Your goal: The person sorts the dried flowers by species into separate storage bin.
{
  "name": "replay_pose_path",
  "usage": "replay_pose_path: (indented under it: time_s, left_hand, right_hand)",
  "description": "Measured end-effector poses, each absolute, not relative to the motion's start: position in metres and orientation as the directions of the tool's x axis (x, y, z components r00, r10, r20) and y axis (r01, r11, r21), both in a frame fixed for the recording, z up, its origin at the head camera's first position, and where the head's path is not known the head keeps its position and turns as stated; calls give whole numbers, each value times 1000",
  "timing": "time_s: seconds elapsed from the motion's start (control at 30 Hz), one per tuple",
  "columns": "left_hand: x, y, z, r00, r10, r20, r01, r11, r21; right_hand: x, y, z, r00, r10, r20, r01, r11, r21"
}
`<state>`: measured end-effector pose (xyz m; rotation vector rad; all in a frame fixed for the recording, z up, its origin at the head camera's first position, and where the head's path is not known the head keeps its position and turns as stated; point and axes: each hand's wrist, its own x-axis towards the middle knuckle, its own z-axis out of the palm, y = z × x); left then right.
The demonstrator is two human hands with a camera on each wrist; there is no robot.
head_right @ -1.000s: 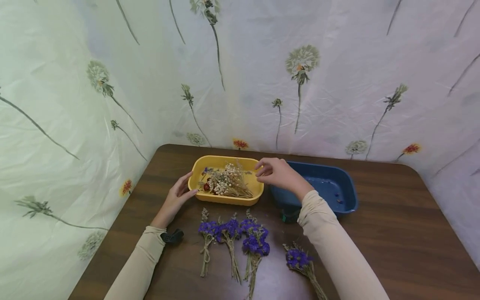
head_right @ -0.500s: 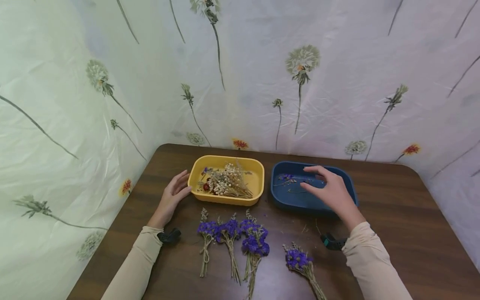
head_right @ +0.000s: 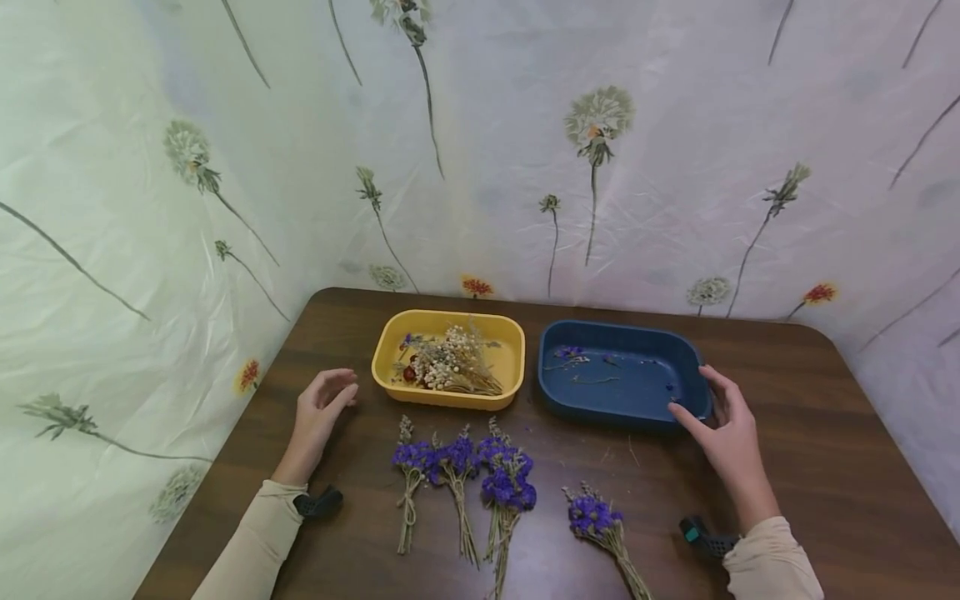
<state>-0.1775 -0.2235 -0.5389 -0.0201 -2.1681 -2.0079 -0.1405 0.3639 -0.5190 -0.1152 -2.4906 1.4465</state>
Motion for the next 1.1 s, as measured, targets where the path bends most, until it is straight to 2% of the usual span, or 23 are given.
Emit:
replay_pose_path:
  time_s: [0.07, 0.2, 0.3, 0.37, 0.5, 0.63, 0.9, 1.1]
  left_hand:
    - [-169, -222, -540, -987, -86, 137, 127, 109, 986]
    - [-153, -216, -540, -995, 50, 84, 93, 207, 974]
    - [-143, -210, -540, -983, 180, 46, 99, 298, 949]
    - [-138, -205, -539, -966, 258, 31, 123, 349, 929]
    - [-130, -197, -536, -923, 384, -10, 167, 424, 890]
    - [-124, -191, -534, -895, 441, -61, 185, 493, 850]
    - [-120, -185, -533, -918, 392, -54, 218, 616, 757]
    - [-122, -184, -535, -927, 376, -5, 226, 568, 791]
  right_hand:
    - [-138, 365, -526, -961, 221, 163, -55, 428, -902]
    - [-135, 367, -537, -958, 232, 167, -143, 117, -983]
    - [-133, 369, -543, -958, 208, 198, -224, -109, -968]
    - [-132, 371, -545, -957, 194, 216, -251, -177, -952]
    - [-132, 371, -546, -959, 181, 220, -256, -212, -943]
    - [-133, 370, -547, -963, 166, 210, -243, -210, -947]
    - [-135, 370, -550, -961, 178, 210, -243, -186, -952]
    - [-134, 371, -553, -960, 176, 216, -248, -186, -951]
